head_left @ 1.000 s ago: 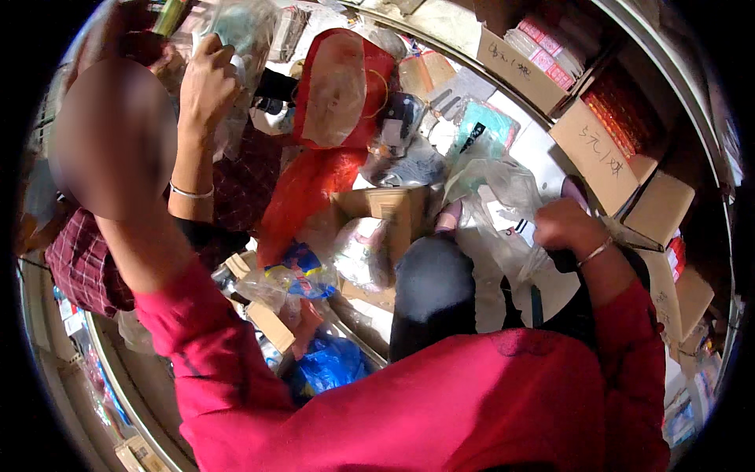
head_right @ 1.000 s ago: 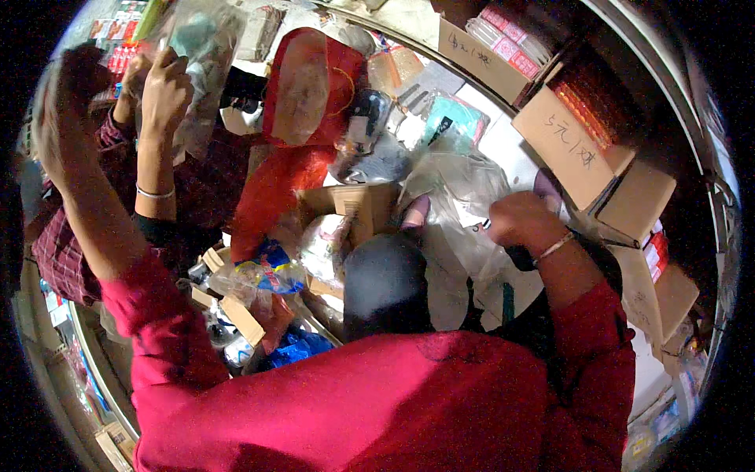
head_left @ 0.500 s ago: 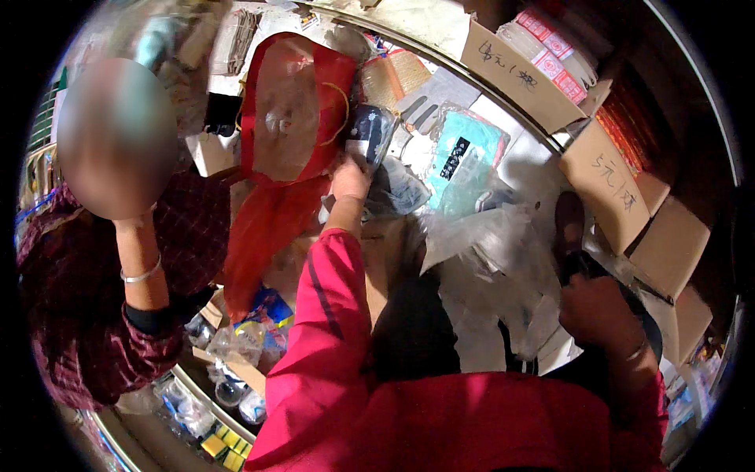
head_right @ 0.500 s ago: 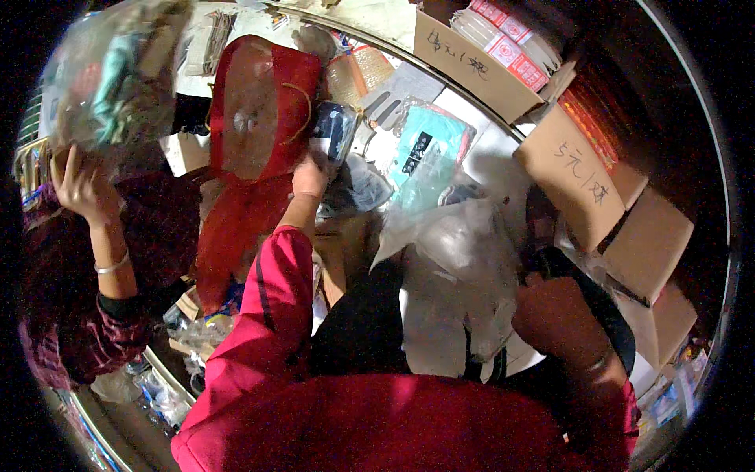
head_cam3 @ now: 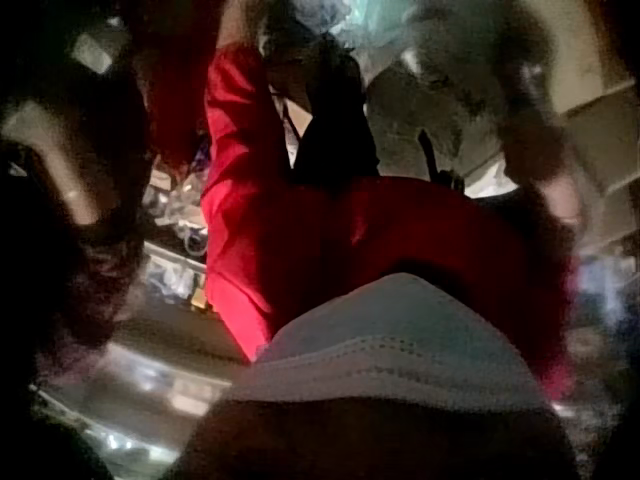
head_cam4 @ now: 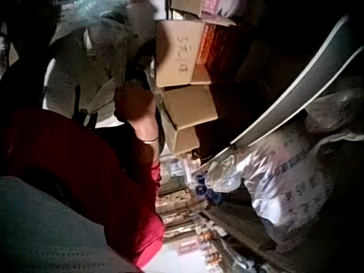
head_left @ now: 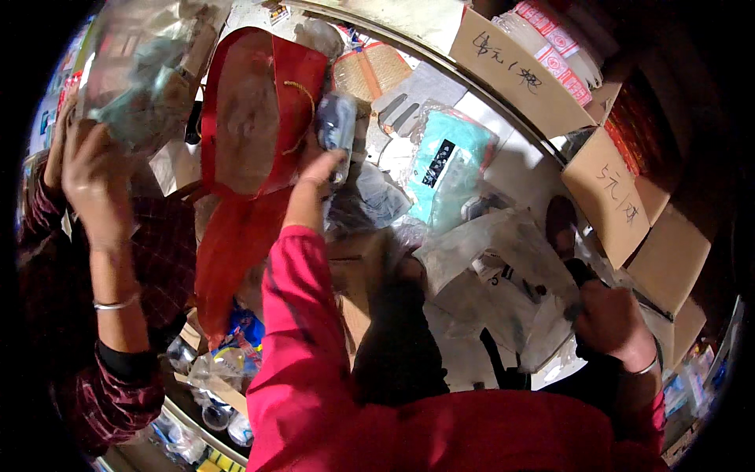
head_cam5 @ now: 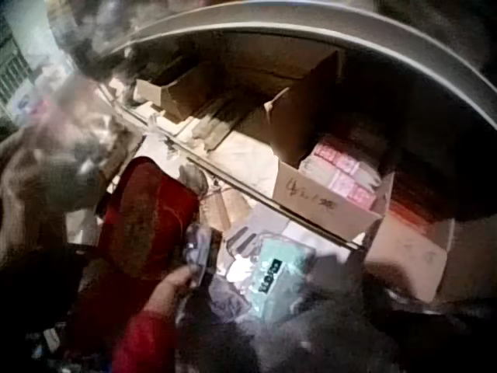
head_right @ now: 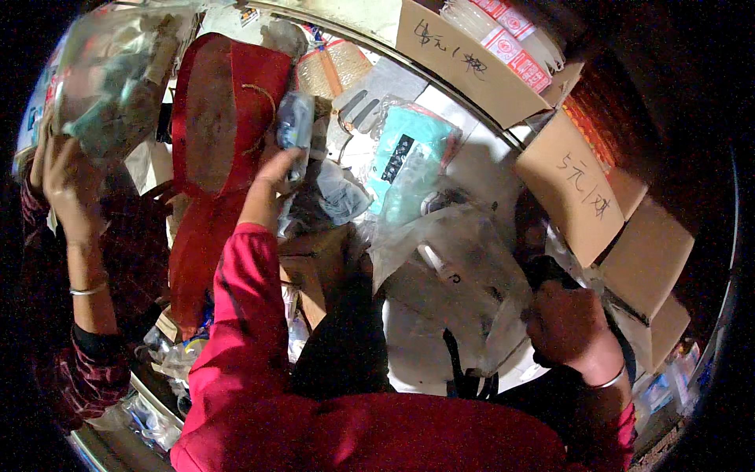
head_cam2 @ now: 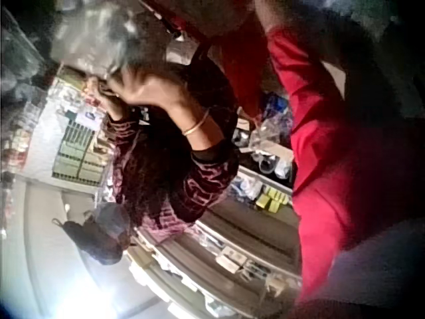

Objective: The person sits on the floor in a cluttered storage area and sorts through various items. They pick up plastic bags, boxes, and packaged goods, inspect them, and place them into a red bag or onto a nearby shelf.

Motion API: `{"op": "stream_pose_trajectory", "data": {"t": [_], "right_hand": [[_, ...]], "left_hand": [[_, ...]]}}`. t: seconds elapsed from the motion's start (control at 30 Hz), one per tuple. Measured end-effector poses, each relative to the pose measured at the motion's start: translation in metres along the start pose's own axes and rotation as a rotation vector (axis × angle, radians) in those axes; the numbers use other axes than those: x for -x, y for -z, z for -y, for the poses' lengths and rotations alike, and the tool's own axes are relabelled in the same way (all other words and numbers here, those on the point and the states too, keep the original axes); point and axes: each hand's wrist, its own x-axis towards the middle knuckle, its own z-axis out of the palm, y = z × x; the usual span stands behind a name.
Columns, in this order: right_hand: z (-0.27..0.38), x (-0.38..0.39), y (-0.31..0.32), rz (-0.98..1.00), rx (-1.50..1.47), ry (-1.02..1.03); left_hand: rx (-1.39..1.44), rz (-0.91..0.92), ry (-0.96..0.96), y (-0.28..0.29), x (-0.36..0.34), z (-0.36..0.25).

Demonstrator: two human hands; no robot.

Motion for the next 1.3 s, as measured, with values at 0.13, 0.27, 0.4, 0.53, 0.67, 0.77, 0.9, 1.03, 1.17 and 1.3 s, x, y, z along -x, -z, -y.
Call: {"op": "stream_pose_trajectory", "data": {"t": [0.13, 0.27, 0.4, 0.53, 0.67, 0.77, 0.9, 1.03, 1.17, 1.3], "right_hand": [[-0.004, 0.002, -0.006, 0.026, -0.012, -0.048], [-0.009, 0.01, -0.013, -0.072, -0.049, -0.088], [-0.018, 0.005, -0.022, -0.12, -0.049, -0.043], [-0.021, 0.003, -0.017, -0.189, -0.094, -0.043], [-0.018, 0.003, -0.009, -0.126, -0.116, -0.093], [-0.016, 0.004, -0.01, -0.1, -0.098, -0.116], [0.002, -0.002, -0.001, -0.001, -0.072, -0.198], [0.001, 0.001, -0.012, -0.048, -0.064, -0.14], [-0.002, 0.002, -0.018, -0.019, 0.01, -0.098], [0.001, 0.002, -0.017, 0.013, 0.095, -0.096]], "left_hand": [[1.072, 0.4, 0.49, 0.041, 0.056, -0.072], [1.213, 0.373, 0.262, 0.038, 0.064, -0.076], [1.238, 0.359, 0.199, 0.045, 0.08, -0.038], [1.391, 0.82, 0.029, 0.055, 0.118, -0.066], [1.042, 0.958, 0.276, 0.07, 0.155, -0.096], [0.578, 1.15, 0.34, 0.061, 0.187, -0.152], [0.169, 1.406, 0.437, 0.02, 0.204, -0.163], [0.367, 1.38, 0.602, -0.034, 0.217, -0.165], [0.187, 1.293, 0.235, -0.052, 0.236, -0.182], [0.072, 1.118, -0.013, 0.0, 0.17, -0.14]]}}
